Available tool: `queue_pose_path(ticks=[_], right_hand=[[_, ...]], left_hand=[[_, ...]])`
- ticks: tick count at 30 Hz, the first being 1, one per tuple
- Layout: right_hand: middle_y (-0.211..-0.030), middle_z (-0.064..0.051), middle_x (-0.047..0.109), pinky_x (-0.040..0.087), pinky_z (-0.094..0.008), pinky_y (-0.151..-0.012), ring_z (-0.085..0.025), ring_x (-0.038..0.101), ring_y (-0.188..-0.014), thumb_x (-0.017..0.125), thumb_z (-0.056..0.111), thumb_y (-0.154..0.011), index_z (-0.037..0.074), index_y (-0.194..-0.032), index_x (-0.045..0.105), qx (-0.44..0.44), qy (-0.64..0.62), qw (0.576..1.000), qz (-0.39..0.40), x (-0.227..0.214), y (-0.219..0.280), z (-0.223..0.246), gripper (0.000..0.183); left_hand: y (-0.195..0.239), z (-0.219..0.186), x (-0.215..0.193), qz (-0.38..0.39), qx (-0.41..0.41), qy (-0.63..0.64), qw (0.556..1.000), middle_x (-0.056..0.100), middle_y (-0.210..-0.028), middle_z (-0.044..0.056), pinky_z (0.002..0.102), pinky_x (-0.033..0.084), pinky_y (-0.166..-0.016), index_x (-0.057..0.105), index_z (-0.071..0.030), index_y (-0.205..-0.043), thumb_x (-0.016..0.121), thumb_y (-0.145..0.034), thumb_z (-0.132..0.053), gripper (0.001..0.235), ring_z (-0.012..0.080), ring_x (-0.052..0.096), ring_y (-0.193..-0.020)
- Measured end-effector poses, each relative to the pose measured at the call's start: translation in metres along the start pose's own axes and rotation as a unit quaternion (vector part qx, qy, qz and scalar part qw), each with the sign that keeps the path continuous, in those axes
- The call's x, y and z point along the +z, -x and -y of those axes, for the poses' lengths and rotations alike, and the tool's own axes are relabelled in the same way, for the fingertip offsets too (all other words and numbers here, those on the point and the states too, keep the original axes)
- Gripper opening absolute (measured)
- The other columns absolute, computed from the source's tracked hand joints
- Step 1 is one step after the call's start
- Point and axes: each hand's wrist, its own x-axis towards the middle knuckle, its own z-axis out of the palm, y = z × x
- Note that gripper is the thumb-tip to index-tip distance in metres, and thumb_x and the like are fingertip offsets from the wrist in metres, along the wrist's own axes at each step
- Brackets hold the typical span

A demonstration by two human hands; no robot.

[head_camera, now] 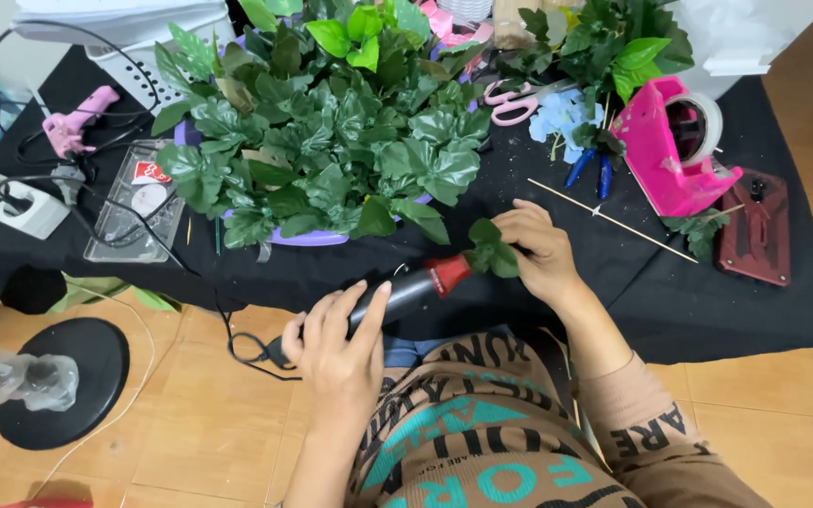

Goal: Using a heat gun to soften and shape artificial leaves in a floral arrangement

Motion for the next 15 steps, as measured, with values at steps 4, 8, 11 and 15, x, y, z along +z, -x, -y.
queue_pose_path(ticks=[4,8,11,15], right_hand=[[-0.102,-0.002,0.075,0.041,-0.051,-0.117,-0.022,0.072,-0.103,0.067,0.01,-0.1,0.013,-0.095,0.073,0.01,0.038,0.999,0.0,0.001,0.003,-0.006,0.009],[-0.103,-0.001,0.075,0.036,-0.05,-0.12,-0.02,0.072,-0.105,0.068,0.016,-0.099,0.016,-0.098,0.075,-0.015,0.001,1.0,0.015,0.002,0.004,-0.003,0.007],[-0.102,-0.001,0.074,0.037,-0.052,-0.121,-0.02,0.072,-0.102,0.065,0.025,-0.102,0.016,-0.098,0.074,-0.015,-0.013,1.0,0.004,-0.001,0.003,-0.001,0.014],[-0.101,-0.003,0.074,0.04,-0.052,-0.119,-0.021,0.072,-0.1,0.062,0.032,-0.102,0.012,-0.096,0.072,0.007,-0.01,1.0,-0.008,-0.001,0.006,-0.009,0.023]], left_hand=[[-0.01,-0.013,-0.021,-0.007,-0.002,0.004,1.0,0.067,-0.123,0.004,0.042,0.03,-0.099,0.072,-0.024,-0.122,0.064,-0.094,0.0,0.038,0.0243,0.066,-0.107],[-0.019,-0.02,-0.016,-0.012,0.023,-0.007,1.0,0.069,-0.121,0.003,0.043,0.032,-0.101,0.071,-0.026,-0.123,0.066,-0.099,-0.002,0.034,0.0248,0.067,-0.105],[-0.017,-0.016,-0.006,-0.002,0.021,-0.014,1.0,0.068,-0.122,0.002,0.044,0.033,-0.1,0.069,-0.027,-0.126,0.066,-0.099,-0.002,0.038,0.0244,0.067,-0.105],[-0.014,-0.016,-0.009,-0.013,0.014,-0.022,1.0,0.069,-0.121,0.002,0.043,0.032,-0.098,0.071,-0.026,-0.125,0.067,-0.098,-0.001,0.037,0.0236,0.067,-0.106]])
